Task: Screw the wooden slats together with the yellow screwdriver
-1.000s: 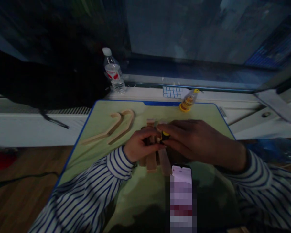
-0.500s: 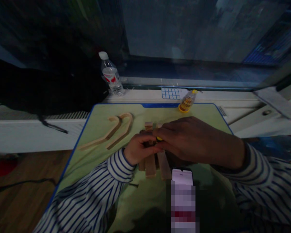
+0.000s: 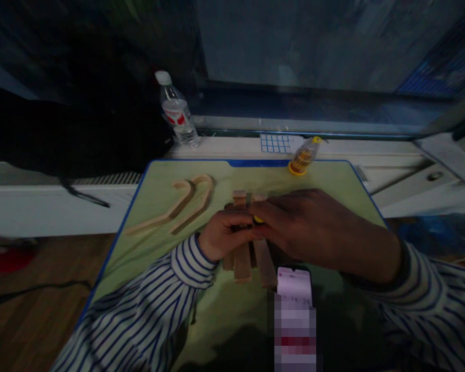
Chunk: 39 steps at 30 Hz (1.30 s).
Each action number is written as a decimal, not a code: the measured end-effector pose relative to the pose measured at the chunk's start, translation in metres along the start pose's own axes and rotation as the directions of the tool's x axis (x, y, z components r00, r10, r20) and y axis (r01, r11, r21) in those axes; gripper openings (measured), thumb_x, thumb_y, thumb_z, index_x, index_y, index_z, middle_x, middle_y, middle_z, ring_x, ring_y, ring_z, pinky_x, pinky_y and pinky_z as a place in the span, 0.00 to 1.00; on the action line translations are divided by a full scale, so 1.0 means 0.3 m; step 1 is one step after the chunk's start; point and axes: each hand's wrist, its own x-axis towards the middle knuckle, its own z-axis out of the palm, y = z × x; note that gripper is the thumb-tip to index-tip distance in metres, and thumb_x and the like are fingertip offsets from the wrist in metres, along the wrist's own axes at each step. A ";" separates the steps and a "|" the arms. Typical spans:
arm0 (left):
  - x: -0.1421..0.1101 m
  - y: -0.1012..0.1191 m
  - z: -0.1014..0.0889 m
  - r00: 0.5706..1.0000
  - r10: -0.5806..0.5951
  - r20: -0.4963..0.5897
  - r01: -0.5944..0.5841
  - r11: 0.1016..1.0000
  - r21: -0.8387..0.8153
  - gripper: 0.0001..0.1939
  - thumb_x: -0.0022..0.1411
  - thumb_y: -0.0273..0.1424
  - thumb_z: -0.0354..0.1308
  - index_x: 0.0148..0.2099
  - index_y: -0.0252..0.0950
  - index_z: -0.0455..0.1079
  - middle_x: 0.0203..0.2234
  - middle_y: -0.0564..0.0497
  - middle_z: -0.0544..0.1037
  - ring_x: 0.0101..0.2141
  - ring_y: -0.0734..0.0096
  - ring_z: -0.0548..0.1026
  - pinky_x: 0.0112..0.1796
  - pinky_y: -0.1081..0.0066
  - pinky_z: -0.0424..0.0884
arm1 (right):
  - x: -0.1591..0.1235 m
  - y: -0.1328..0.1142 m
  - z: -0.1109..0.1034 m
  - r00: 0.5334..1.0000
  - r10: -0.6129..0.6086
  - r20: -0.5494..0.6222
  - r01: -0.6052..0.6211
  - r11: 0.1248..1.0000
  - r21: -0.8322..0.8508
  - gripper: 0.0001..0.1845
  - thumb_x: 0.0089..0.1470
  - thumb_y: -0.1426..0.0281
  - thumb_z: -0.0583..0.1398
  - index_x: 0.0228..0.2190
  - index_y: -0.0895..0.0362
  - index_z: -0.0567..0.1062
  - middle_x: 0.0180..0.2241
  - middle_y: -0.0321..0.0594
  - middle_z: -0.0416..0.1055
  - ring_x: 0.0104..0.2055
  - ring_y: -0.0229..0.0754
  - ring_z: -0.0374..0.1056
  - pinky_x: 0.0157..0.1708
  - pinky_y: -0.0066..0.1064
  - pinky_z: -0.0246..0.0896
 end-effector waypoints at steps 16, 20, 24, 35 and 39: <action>-0.007 -0.016 0.004 0.999 0.002 0.043 -0.002 1.000 -0.001 0.15 0.60 0.39 0.57 0.30 0.32 0.75 0.24 0.50 0.77 0.28 0.72 0.74 0.33 0.74 0.71 | -0.021 -0.019 0.017 0.998 0.048 -0.045 -0.052 0.995 -0.091 0.14 0.60 0.67 0.54 0.46 0.60 0.64 0.33 0.42 0.75 0.32 0.44 0.71 0.24 0.33 0.51; -0.015 -0.018 0.005 0.999 -0.038 -0.022 0.039 0.998 0.040 0.10 0.56 0.35 0.61 0.33 0.32 0.75 0.25 0.50 0.77 0.29 0.72 0.73 0.33 0.74 0.70 | -0.013 -0.010 0.017 0.999 0.044 -0.032 -0.047 0.994 -0.094 0.13 0.61 0.66 0.53 0.45 0.60 0.63 0.33 0.41 0.75 0.30 0.43 0.71 0.23 0.33 0.48; -0.017 -0.030 0.005 0.994 -0.061 -0.095 0.068 0.995 0.072 0.14 0.49 0.37 0.66 0.34 0.32 0.74 0.27 0.50 0.77 0.30 0.70 0.73 0.33 0.72 0.70 | -0.003 -0.001 0.010 0.999 0.041 -0.032 -0.044 0.995 -0.094 0.13 0.62 0.65 0.51 0.44 0.60 0.65 0.33 0.41 0.75 0.30 0.41 0.71 0.23 0.32 0.46; -0.022 -0.044 0.007 0.980 -0.128 -0.154 0.144 0.985 0.096 0.11 0.48 0.36 0.67 0.28 0.33 0.73 0.27 0.49 0.77 0.30 0.69 0.74 0.34 0.72 0.71 | -0.011 0.004 -0.013 0.999 0.028 -0.023 -0.028 0.999 -0.017 0.20 0.62 0.67 0.52 0.54 0.60 0.61 0.49 0.49 0.70 0.44 0.46 0.70 0.36 0.35 0.62; -0.019 -0.033 0.008 0.982 -0.138 -0.128 0.150 0.984 0.094 0.10 0.48 0.35 0.66 0.27 0.33 0.73 0.25 0.50 0.77 0.29 0.71 0.74 0.32 0.74 0.70 | -0.008 0.011 0.001 1.000 0.007 -0.013 -0.006 0.998 0.063 0.17 0.61 0.71 0.53 0.52 0.58 0.63 0.48 0.45 0.71 0.44 0.44 0.70 0.38 0.35 0.63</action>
